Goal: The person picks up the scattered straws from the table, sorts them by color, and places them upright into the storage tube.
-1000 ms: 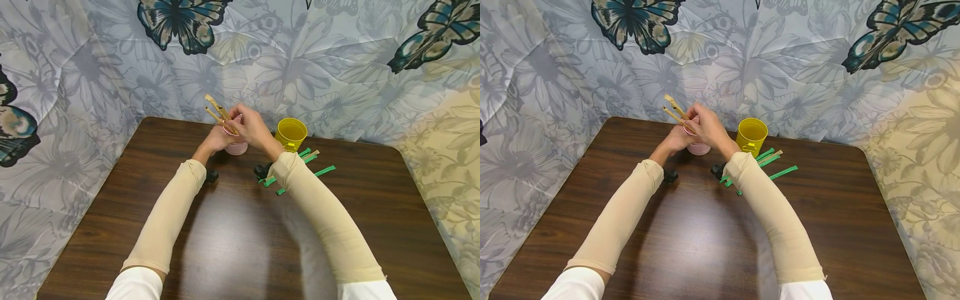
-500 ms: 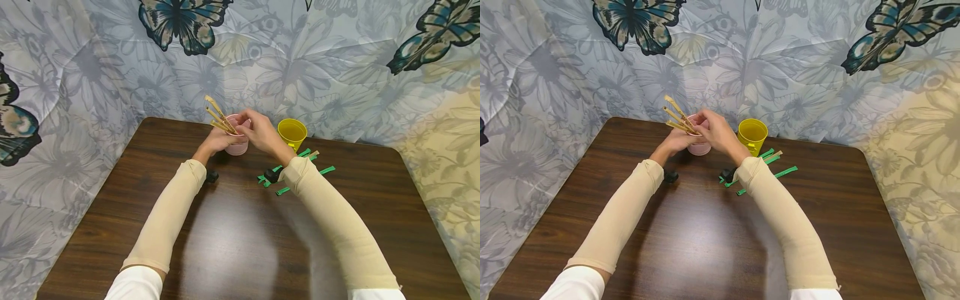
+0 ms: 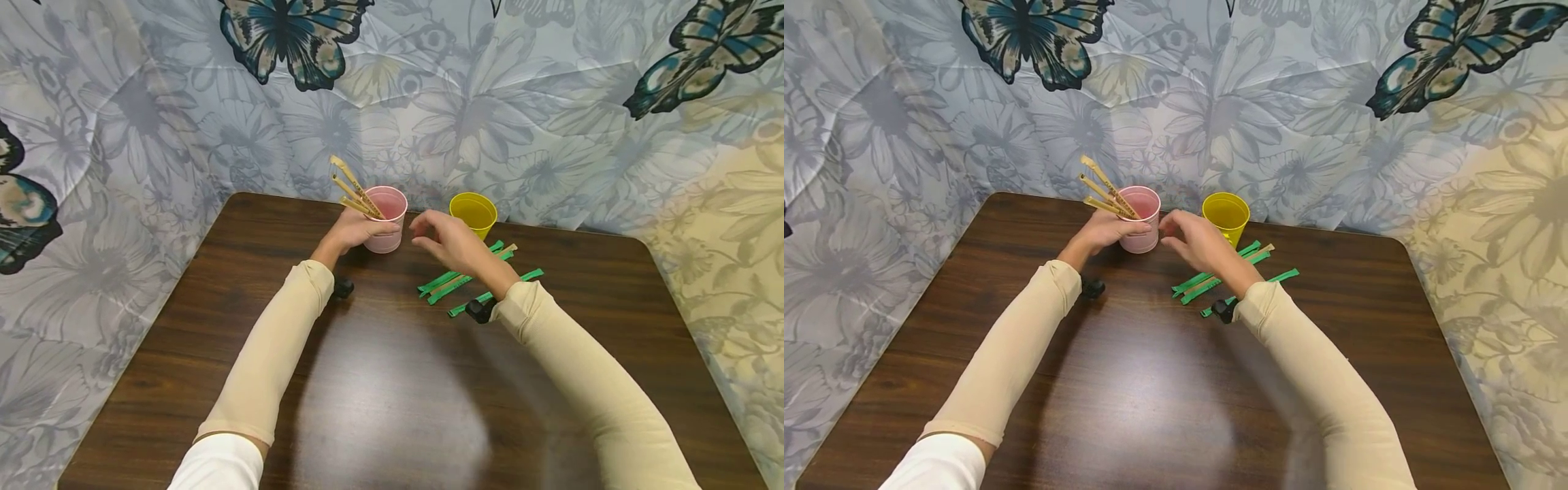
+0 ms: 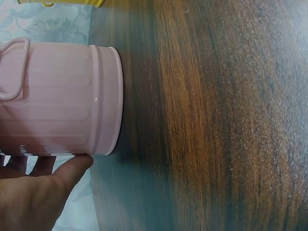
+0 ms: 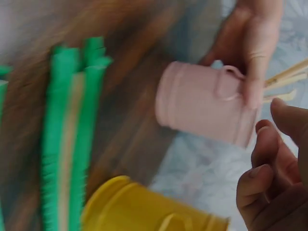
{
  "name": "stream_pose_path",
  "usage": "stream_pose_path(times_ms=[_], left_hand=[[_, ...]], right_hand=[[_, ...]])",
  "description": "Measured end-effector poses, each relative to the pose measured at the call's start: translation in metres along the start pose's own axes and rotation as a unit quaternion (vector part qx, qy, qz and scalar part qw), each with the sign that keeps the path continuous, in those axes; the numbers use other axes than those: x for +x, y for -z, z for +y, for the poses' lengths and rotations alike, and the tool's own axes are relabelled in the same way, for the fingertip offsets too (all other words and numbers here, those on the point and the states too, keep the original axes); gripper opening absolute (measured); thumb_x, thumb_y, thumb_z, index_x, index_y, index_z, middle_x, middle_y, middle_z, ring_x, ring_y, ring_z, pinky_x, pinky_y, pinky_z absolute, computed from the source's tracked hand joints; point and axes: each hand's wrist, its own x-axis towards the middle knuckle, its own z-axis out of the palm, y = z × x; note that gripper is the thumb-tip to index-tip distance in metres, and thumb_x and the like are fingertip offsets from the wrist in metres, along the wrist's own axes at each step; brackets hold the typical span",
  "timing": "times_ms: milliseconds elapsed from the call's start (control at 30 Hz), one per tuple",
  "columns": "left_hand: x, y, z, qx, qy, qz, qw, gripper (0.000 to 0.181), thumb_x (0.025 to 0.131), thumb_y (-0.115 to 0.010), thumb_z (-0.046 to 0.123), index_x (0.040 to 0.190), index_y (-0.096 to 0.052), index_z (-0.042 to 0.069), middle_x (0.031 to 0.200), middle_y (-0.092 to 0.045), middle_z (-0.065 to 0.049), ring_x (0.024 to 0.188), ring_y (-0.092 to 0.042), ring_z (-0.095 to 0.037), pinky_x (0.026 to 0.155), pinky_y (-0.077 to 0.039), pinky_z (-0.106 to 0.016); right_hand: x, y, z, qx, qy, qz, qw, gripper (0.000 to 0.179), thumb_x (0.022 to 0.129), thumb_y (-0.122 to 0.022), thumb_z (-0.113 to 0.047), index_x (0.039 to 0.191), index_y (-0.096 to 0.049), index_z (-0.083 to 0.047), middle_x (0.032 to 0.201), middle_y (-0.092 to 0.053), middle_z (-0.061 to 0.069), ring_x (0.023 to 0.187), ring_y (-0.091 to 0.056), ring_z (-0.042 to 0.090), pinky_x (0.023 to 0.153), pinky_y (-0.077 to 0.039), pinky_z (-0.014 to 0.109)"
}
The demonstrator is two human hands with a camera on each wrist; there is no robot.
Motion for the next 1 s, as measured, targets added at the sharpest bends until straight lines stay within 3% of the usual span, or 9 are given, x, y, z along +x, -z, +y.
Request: stream_pose_path(times_ms=[133,433,667,833,1000], left_hand=[[0.005,0.000,-0.009,0.008,-0.004,0.017,0.9998,0.075,0.076,-0.091,0.022,0.139,-0.054,0.010,0.135,-0.062,-0.011,0.124,-0.060,-0.027,0.109,-0.049,-0.045],[0.008,-0.001,-0.013,-0.003,-0.013,0.020,0.9997,0.072,0.075,-0.092,0.021,0.136,-0.056,0.011,0.131,-0.064,-0.010,0.120,-0.061,-0.025,0.105,-0.052,-0.044],[-0.001,-0.001,0.001,-0.010,-0.008,0.003,0.9999,0.073,0.079,-0.088,0.013,0.141,-0.051,0.003,0.137,-0.060,-0.018,0.125,-0.059,-0.032,0.107,-0.050,-0.045],[-0.010,-0.001,0.013,-0.008,0.004,-0.002,1.0000,0.074,0.080,-0.086,0.009,0.144,-0.049,0.000,0.141,-0.058,-0.022,0.127,-0.058,-0.033,0.107,-0.049,-0.043],[-0.010,-0.002,0.014,-0.004,0.010,0.001,0.9999,0.074,0.080,-0.086,0.009,0.144,-0.049,0.002,0.141,-0.058,-0.020,0.128,-0.058,-0.032,0.109,-0.049,-0.043]], right_hand=[[-0.020,-0.001,0.010,-0.034,-0.019,-0.040,0.9985,0.023,0.098,-0.069,-0.020,0.118,-0.064,-0.009,0.112,-0.071,0.007,0.093,-0.065,0.023,0.084,-0.055,0.039],[-0.058,-0.008,0.037,-0.101,-0.032,-0.081,0.9910,0.023,0.097,-0.071,-0.027,0.111,-0.068,-0.009,0.109,-0.070,0.008,0.101,-0.069,0.028,0.086,-0.057,0.045],[-0.076,-0.012,0.053,-0.128,-0.058,-0.094,0.9855,0.023,0.098,-0.070,-0.025,0.112,-0.071,-0.006,0.110,-0.066,0.011,0.090,-0.066,0.026,0.076,-0.057,0.043],[-0.081,-0.016,0.060,-0.140,-0.080,-0.103,0.9815,0.019,0.100,-0.067,-0.021,0.113,-0.071,-0.009,0.115,-0.064,0.011,0.096,-0.066,0.028,0.078,-0.058,0.047],[-0.086,-0.018,0.067,-0.139,-0.087,-0.097,0.9817,0.015,0.101,-0.065,-0.020,0.112,-0.071,-0.011,0.116,-0.064,0.011,0.098,-0.066,0.029,0.079,-0.058,0.049]])
